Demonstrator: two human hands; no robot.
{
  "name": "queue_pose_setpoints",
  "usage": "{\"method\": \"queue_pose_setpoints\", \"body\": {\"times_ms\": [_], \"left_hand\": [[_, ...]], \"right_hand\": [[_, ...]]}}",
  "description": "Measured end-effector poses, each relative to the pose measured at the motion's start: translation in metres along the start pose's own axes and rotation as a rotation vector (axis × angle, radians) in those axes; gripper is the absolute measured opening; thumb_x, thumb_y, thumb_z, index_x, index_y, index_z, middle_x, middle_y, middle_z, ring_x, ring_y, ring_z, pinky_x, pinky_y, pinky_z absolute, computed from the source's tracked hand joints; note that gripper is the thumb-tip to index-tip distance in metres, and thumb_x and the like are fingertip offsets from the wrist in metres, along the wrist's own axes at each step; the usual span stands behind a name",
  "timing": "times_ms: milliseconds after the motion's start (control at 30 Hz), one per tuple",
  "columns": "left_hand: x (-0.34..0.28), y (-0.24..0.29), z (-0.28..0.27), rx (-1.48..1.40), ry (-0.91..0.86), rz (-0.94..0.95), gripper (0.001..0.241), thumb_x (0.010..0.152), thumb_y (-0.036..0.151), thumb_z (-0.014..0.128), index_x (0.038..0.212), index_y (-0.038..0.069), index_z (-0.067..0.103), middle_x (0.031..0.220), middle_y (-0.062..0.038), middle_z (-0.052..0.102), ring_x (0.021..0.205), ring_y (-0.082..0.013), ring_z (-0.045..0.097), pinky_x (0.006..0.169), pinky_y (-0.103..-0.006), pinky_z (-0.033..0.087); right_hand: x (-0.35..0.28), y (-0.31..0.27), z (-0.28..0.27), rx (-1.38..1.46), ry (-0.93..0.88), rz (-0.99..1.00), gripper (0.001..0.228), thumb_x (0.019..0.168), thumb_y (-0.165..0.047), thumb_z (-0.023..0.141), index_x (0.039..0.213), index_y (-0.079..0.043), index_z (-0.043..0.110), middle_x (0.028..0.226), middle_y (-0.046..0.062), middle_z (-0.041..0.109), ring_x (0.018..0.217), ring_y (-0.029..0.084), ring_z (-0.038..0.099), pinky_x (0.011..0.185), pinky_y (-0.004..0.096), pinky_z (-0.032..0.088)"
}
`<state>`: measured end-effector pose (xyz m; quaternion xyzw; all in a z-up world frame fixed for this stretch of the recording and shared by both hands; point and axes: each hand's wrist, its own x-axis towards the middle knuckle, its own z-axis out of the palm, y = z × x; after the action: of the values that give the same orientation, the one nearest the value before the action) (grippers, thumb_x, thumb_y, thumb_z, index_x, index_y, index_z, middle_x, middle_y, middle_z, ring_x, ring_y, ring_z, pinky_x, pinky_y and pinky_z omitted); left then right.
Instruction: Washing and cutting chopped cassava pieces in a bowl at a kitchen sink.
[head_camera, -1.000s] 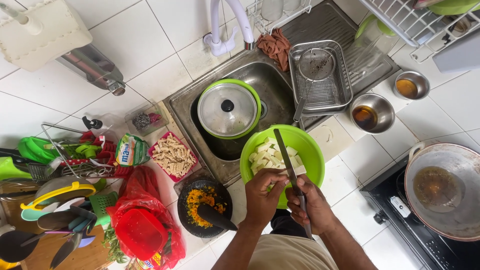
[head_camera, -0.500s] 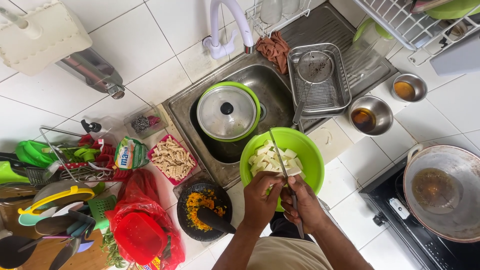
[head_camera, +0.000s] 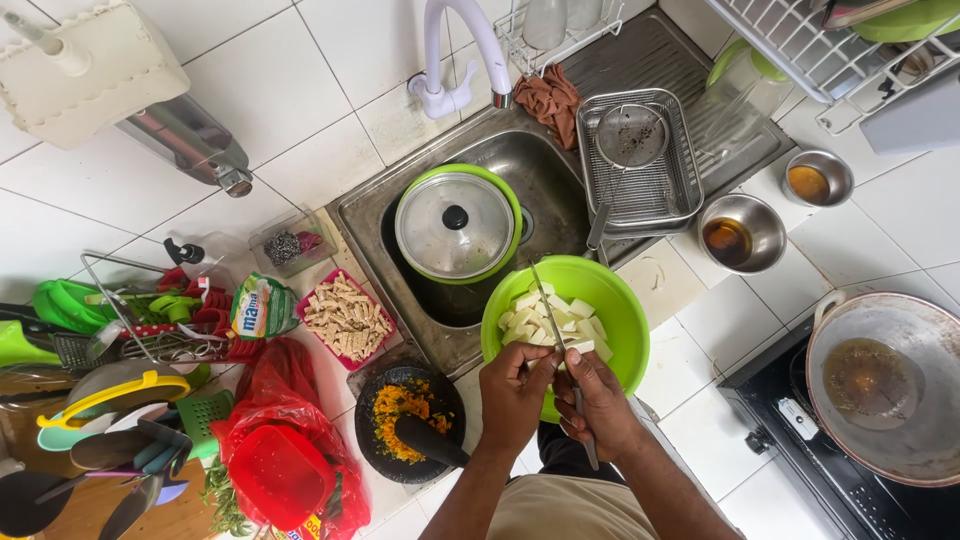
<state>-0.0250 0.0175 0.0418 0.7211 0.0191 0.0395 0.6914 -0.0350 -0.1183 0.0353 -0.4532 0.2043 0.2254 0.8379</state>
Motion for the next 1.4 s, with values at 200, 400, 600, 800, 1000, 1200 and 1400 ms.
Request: {"method": "queue_pose_setpoints", "body": {"times_ms": [200, 400, 600, 800, 1000, 1200, 1400], "left_hand": [[-0.003, -0.002, 0.002, -0.084, -0.037, -0.147, 0.012, 0.09, 0.014, 0.076, 0.096, 0.004, 0.076, 0.089, -0.009, 0.08, 0.081, -0.0157, 0.074, 0.07, -0.0302, 0.06], [0.0, -0.008, 0.002, -0.005, 0.03, -0.291, 0.015, 0.089, 0.021, 0.076, 0.094, 0.007, 0.078, 0.075, -0.004, 0.077, 0.066, -0.0117, 0.066, 0.063, -0.0295, 0.055], [0.016, -0.065, 0.005, 0.631, -0.163, 0.164, 0.01, 0.092, 0.01, 0.071, 0.102, 0.009, 0.07, 0.109, -0.012, 0.067, 0.106, -0.0325, 0.065, 0.087, -0.0455, 0.053], [0.035, -0.106, 0.055, 1.015, -0.465, 0.472, 0.027, 0.084, 0.013, 0.082, 0.11, 0.013, 0.074, 0.117, -0.012, 0.065, 0.124, -0.0368, 0.06, 0.104, -0.054, 0.049], [0.051, -0.154, 0.091, 1.143, -0.48, 0.783, 0.02, 0.086, 0.026, 0.079, 0.093, 0.013, 0.066, 0.092, -0.007, 0.058, 0.098, -0.0286, 0.059, 0.09, -0.0451, 0.049], [0.061, -0.17, 0.096, 1.066, -0.496, 1.073, 0.02, 0.078, 0.014, 0.076, 0.067, 0.016, 0.06, 0.072, -0.002, 0.054, 0.076, -0.024, 0.055, 0.071, -0.0393, 0.047], [0.065, -0.099, 0.072, 0.789, -0.676, 0.581, 0.007, 0.091, 0.004, 0.068, 0.096, 0.008, 0.067, 0.079, -0.009, 0.068, 0.074, -0.0237, 0.066, 0.06, -0.0347, 0.053]], "right_hand": [[0.002, -0.001, -0.004, 0.122, 0.023, 0.086, 0.043, 0.097, -0.052, 0.061, 0.093, -0.01, 0.055, 0.062, 0.001, 0.042, 0.035, 0.005, 0.032, 0.025, 0.018, 0.024], [0.013, -0.011, -0.028, -0.031, -0.029, 0.195, 0.06, 0.099, -0.064, 0.05, 0.076, -0.008, 0.049, 0.053, 0.001, 0.037, 0.034, 0.006, 0.026, 0.028, 0.02, 0.021], [0.001, -0.037, -0.061, -0.465, 0.124, 0.091, 0.06, 0.1, -0.05, 0.049, 0.14, -0.004, 0.05, 0.063, 0.005, 0.041, 0.039, 0.013, 0.036, 0.029, 0.025, 0.032], [-0.013, -0.079, -0.076, -0.641, 0.108, -0.087, 0.063, 0.103, -0.048, 0.047, 0.137, 0.004, 0.056, 0.069, 0.019, 0.056, 0.032, 0.015, 0.043, 0.026, 0.027, 0.039], [0.001, -0.069, -0.069, -0.582, 0.098, -0.17, 0.059, 0.103, -0.044, 0.047, 0.139, 0.002, 0.056, 0.084, 0.027, 0.064, 0.03, 0.013, 0.045, 0.025, 0.026, 0.039], [0.007, -0.058, -0.074, -0.466, 0.164, -0.225, 0.056, 0.104, -0.041, 0.048, 0.137, 0.004, 0.057, 0.087, 0.027, 0.065, 0.033, 0.013, 0.045, 0.026, 0.026, 0.04], [-0.003, -0.06, -0.084, -0.387, 0.224, -0.231, 0.052, 0.103, -0.039, 0.048, 0.132, 0.002, 0.059, 0.089, 0.023, 0.064, 0.036, 0.015, 0.042, 0.03, 0.028, 0.036]]}}
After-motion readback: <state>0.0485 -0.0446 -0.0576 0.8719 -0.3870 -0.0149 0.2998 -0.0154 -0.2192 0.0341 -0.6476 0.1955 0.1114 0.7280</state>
